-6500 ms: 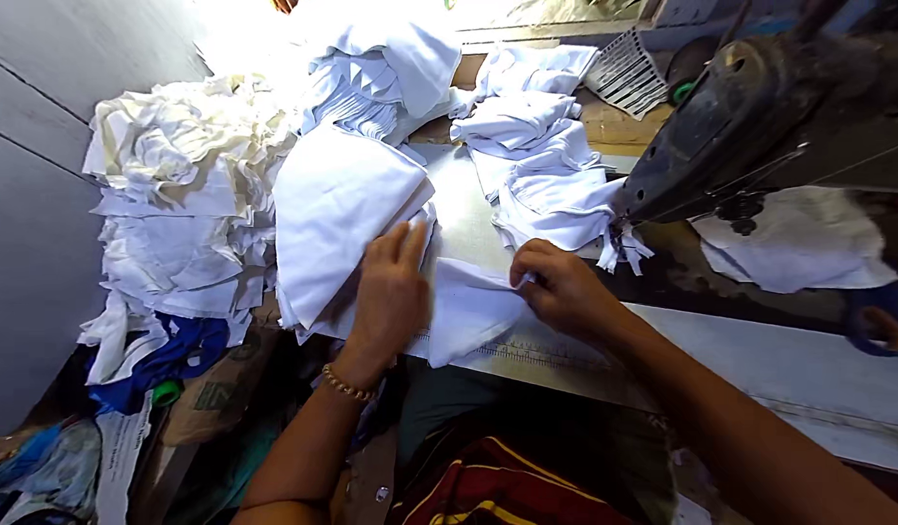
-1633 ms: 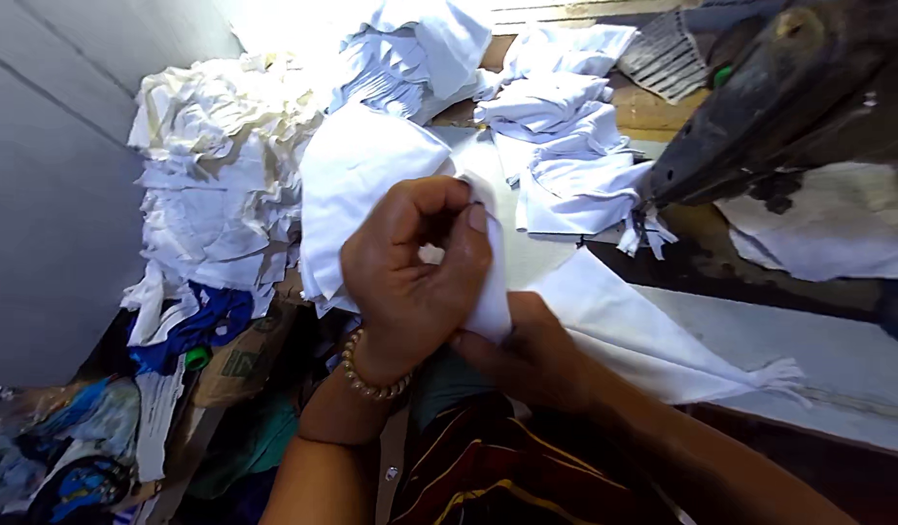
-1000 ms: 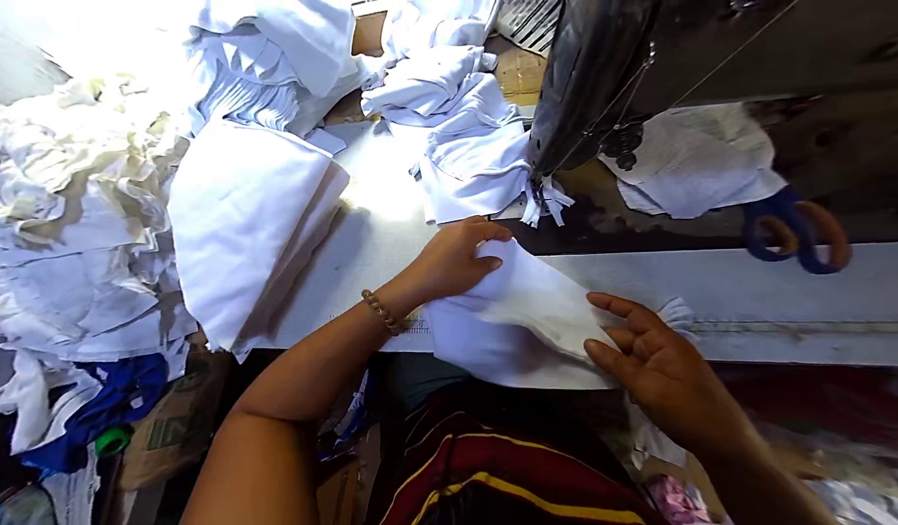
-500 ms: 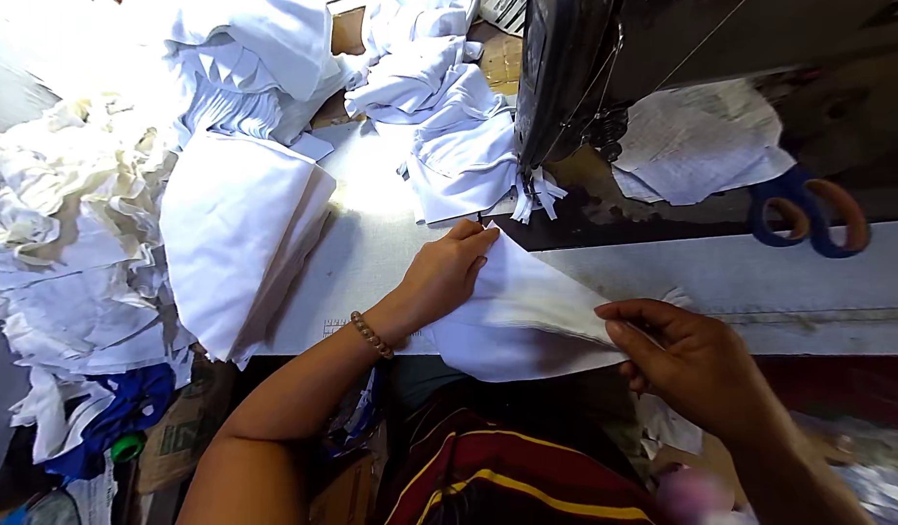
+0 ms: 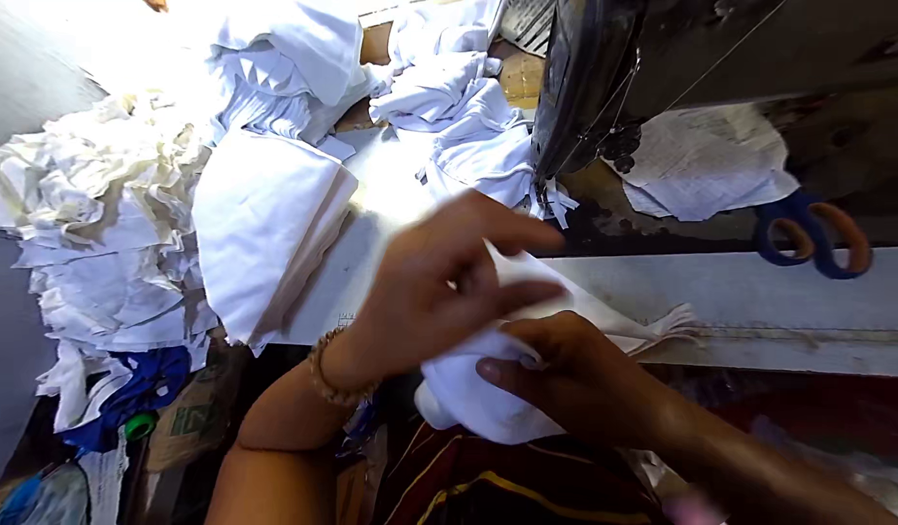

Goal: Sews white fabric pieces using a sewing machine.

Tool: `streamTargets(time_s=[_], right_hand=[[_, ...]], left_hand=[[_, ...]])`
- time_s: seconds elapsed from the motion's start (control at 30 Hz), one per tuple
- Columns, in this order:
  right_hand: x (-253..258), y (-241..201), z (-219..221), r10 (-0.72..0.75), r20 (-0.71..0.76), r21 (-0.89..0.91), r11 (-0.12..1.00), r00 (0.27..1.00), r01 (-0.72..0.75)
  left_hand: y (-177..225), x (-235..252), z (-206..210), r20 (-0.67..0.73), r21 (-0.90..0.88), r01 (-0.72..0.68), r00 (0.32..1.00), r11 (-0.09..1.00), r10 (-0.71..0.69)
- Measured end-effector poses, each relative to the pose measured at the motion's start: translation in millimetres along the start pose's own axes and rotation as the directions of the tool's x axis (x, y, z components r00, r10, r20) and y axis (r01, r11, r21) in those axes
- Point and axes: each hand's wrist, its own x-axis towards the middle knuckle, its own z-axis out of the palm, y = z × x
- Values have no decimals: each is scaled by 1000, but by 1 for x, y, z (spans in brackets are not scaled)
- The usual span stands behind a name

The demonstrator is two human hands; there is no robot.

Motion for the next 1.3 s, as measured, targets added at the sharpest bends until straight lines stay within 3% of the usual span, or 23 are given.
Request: streamTargets(time_s=[0.07,0.17,0.23,0.3,0.33,0.4,0.47,0.53,0.6,0.67,0.77,0.9,0.97,1.03,1.13,1.23,1.3], right_hand=[[-1,-2,-2,1,-77,260,965,997,19],[-8,-16,-13,34,-281,573,808,959,139],[-12,-24,-12,30,-402,653,710,915,263],[-19,-18,-6,-63,-463,668,631,884,395],[-26,-12,-4,-133,-448,675,599,884,432],[-39,-8,-6,-208,-406,646,624,890,441],[-42,-8,-19,-187,-392,534,751,901,388],[-48,6,-36,-115,-307,457,853,945,252],[-55,12,-36,-4,-183,361,930,983,71],[-55,8,-21,71,-208,199,980,976,-29],[-59,7,-12,3,-416,-72,997,909,-37],[-75,3,-19,-52,-456,-150,988,888,-19],[-79,-3,-26,-46,-451,-141,990,892,-20],[-76,-6,-29,-23,-499,-188,979,866,-83],[-64,16,-41,43,-599,-257,935,799,-243],[-56,42,-51,276,-621,-212,842,733,-496],[-54,45,-54,316,-634,-189,821,706,-538]], left_hand=[[-23,-8,-14,-93,-273,209,966,939,-242],[-51,-34,-5,90,-535,466,861,705,-501],[-53,-49,13,265,-677,536,817,504,-513],[-54,-56,24,383,-818,503,838,278,-389],[-53,-56,28,384,-852,473,856,224,-345],[-45,-44,29,312,-836,448,864,316,-396],[-40,-33,23,293,-685,444,894,577,-340],[-32,-24,16,390,-401,339,904,851,-176],[-19,-14,22,524,-161,140,851,977,-36],[-12,-10,29,601,-55,24,799,998,14],[-17,-11,20,669,-40,64,743,997,-21],[-35,-25,-12,674,47,113,730,992,-115],[-44,-25,-32,656,-51,177,748,983,-101],[-52,-15,-44,627,-141,339,758,930,-182],[-75,11,-31,516,-123,579,731,806,-447],[-118,18,0,338,136,611,711,780,-616],[-131,16,10,261,258,546,755,797,-602]])
